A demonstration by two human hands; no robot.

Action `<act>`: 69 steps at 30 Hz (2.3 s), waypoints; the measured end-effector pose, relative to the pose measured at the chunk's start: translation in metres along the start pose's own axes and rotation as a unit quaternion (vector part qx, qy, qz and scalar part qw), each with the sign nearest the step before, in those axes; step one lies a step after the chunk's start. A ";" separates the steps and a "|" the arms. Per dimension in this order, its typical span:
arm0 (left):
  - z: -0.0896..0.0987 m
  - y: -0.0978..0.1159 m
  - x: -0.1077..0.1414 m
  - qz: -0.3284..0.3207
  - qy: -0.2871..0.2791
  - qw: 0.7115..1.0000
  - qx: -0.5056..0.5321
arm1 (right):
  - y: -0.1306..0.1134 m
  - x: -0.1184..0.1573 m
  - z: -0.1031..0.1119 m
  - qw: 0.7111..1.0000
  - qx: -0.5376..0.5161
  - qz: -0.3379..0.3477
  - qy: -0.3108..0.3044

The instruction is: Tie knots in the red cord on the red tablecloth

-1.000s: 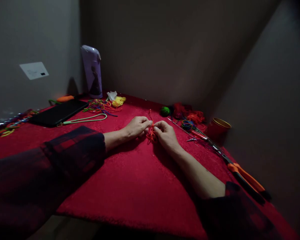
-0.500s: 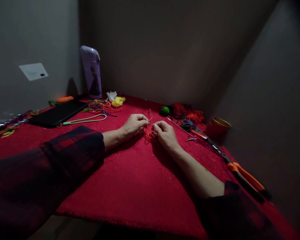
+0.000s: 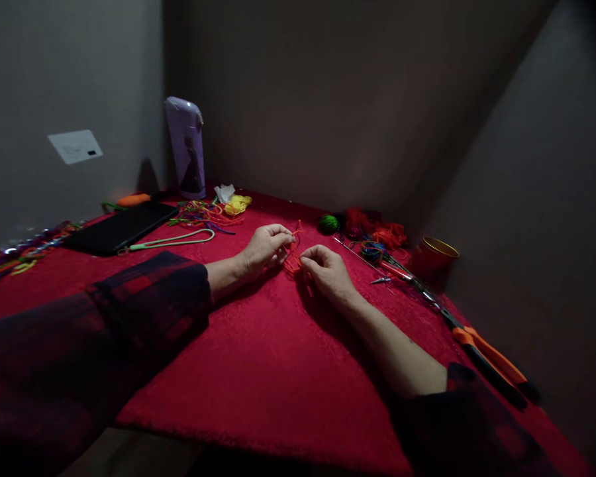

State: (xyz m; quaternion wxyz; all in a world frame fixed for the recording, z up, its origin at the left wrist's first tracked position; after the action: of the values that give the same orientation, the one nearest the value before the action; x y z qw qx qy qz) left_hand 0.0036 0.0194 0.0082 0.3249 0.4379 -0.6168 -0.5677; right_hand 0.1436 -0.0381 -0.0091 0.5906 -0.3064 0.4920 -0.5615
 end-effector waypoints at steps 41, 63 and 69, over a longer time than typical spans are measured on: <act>0.001 -0.001 0.002 0.034 -0.051 0.998 -0.006 | 0.000 -0.001 0.004 0.997 0.040 0.055 0.031; 0.002 -0.001 0.000 0.023 -0.085 0.996 -0.019 | -0.005 0.002 0.001 1.000 -0.004 0.016 0.015; 0.003 -0.003 0.000 0.019 -0.090 0.995 -0.034 | -0.006 0.002 0.001 1.000 -0.001 0.019 0.009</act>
State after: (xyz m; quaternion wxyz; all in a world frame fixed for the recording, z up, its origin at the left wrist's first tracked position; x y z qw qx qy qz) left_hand 0.0015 0.0207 0.0051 0.2934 0.3623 -0.6318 -0.6192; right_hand 0.1427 -0.0413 -0.0041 0.5964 -0.2920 0.5038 -0.5525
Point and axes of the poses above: each hand's wrist, its own x-axis away from the middle knuckle, its own z-axis out of the back of the hand, y = z × x, the point moved 2 cm from there along -x, towards the middle knuckle, and after that the axes turned 2 degrees about x, right-handed, at the moved point
